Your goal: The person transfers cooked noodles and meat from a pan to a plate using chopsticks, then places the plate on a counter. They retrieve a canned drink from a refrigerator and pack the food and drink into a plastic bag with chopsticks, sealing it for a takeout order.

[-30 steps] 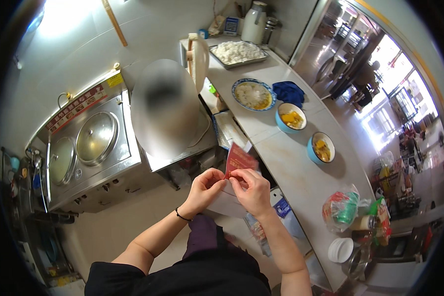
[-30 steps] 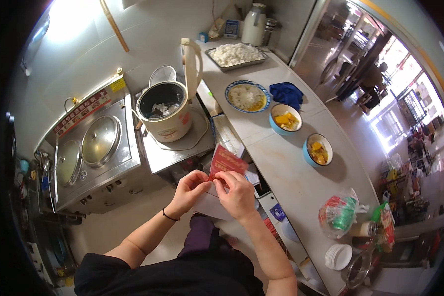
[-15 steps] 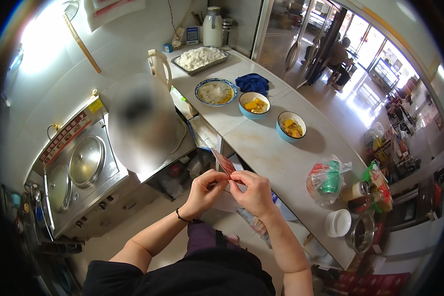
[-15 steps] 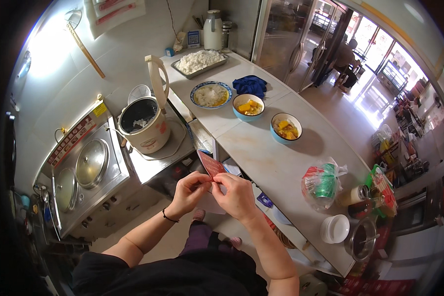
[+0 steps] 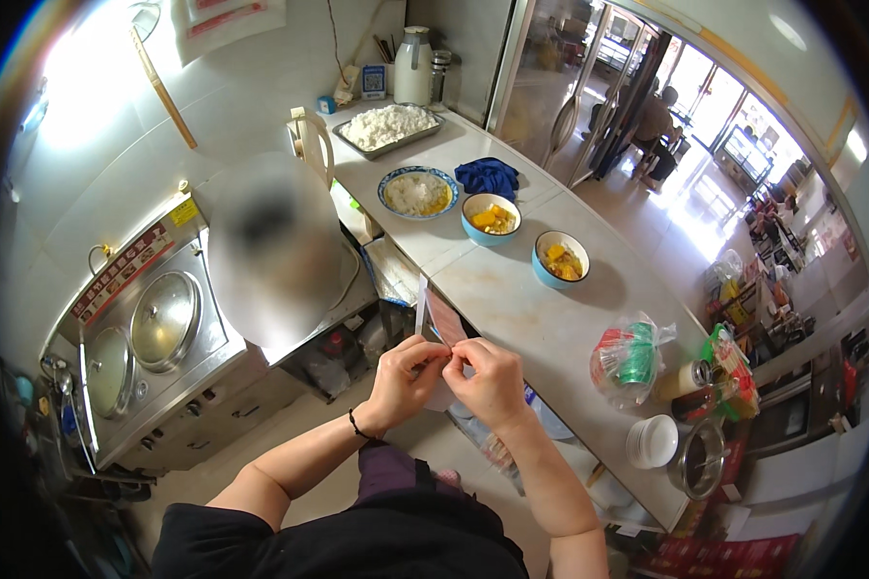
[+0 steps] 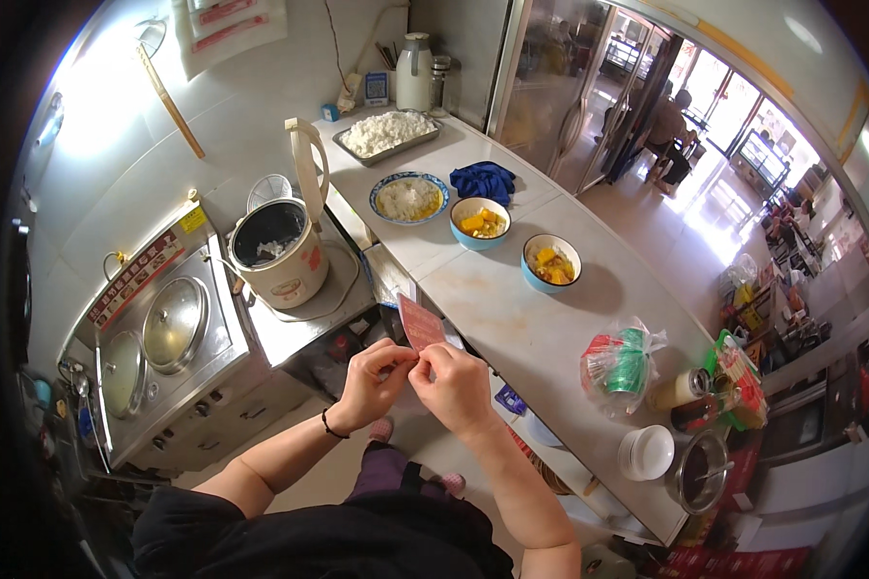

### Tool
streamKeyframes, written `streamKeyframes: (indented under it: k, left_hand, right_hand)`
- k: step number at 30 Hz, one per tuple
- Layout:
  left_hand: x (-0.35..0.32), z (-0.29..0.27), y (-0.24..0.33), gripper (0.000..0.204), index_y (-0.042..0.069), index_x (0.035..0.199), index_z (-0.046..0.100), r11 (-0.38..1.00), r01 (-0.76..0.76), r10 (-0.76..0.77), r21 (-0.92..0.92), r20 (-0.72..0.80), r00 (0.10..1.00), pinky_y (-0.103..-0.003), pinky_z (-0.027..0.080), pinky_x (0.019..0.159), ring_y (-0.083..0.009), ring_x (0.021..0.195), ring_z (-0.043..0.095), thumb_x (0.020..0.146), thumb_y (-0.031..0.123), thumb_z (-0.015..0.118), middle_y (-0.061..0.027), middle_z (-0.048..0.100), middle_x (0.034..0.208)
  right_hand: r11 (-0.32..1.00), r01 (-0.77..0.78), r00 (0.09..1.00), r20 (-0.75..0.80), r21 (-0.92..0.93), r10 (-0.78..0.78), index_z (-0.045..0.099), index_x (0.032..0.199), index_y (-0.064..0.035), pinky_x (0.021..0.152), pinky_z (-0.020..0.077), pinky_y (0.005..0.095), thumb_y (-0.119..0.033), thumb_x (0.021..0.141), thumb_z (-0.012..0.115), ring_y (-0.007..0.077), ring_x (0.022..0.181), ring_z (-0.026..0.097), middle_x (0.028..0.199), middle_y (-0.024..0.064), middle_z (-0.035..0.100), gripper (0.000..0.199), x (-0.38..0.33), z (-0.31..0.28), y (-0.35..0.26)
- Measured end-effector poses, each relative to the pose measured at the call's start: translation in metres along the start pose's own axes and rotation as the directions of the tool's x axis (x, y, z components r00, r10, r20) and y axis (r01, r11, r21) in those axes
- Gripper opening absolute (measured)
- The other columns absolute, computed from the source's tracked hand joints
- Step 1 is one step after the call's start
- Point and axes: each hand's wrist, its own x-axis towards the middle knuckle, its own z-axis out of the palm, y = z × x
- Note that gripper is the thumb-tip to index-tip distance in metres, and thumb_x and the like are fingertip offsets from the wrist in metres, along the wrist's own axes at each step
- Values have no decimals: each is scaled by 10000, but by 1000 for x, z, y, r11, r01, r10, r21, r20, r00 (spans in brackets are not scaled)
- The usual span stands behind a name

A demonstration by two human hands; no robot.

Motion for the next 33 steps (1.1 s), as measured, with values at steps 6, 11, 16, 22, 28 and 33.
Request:
streamKeyframes:
  k: [6,11,16,22,28,33]
  left_hand:
    - [5,-6,-2,119,-27,905,626,982,132,-129,-136,30,991,-199,399,597,-76,673,514,804,1,570,-41,548,760]
    - [6,-8,-4,119,-8,905,627,987,130,-130,-92,5,992,-225,421,582,-102,663,541,804,30,576,-60,575,774]
    - [7,-3,-8,113,-4,899,629,986,105,-106,-128,-5,994,-227,426,586,-104,667,547,802,26,580,-66,584,777]
    - [8,0,-8,108,-8,893,630,978,141,-140,-156,16,990,-228,433,598,-107,674,555,800,23,585,-67,591,785]
    - [7,5,-11,126,-8,929,604,937,195,-186,-290,57,981,-219,448,643,-101,716,562,811,26,576,-45,596,822]
    - [9,2,-9,125,26,956,551,564,504,-408,-654,310,859,-232,474,690,-97,763,568,853,97,560,-16,589,857]
  right_hand:
    - [825,-357,932,112,438,344,639,800,25,584,479,217,-8,756,614,74,632,589,713,56,648,61,-1,4,18]
    - [807,-318,948,145,497,285,621,916,16,674,513,237,-24,719,672,122,739,646,809,96,660,208,1,0,16]
    - [864,-274,962,128,423,242,623,896,24,655,512,242,-31,731,666,141,710,645,814,107,656,179,4,-1,12]
    - [855,-290,956,92,430,278,626,866,30,647,511,244,-22,752,638,146,692,642,802,113,652,126,-1,-1,18]
    - [857,-296,954,87,421,287,625,842,25,650,514,257,-14,748,634,164,711,646,812,113,651,103,0,-6,13]
    - [987,-62,997,-43,146,69,623,815,-6,684,514,310,12,706,631,243,764,627,837,110,641,111,-2,-4,12]
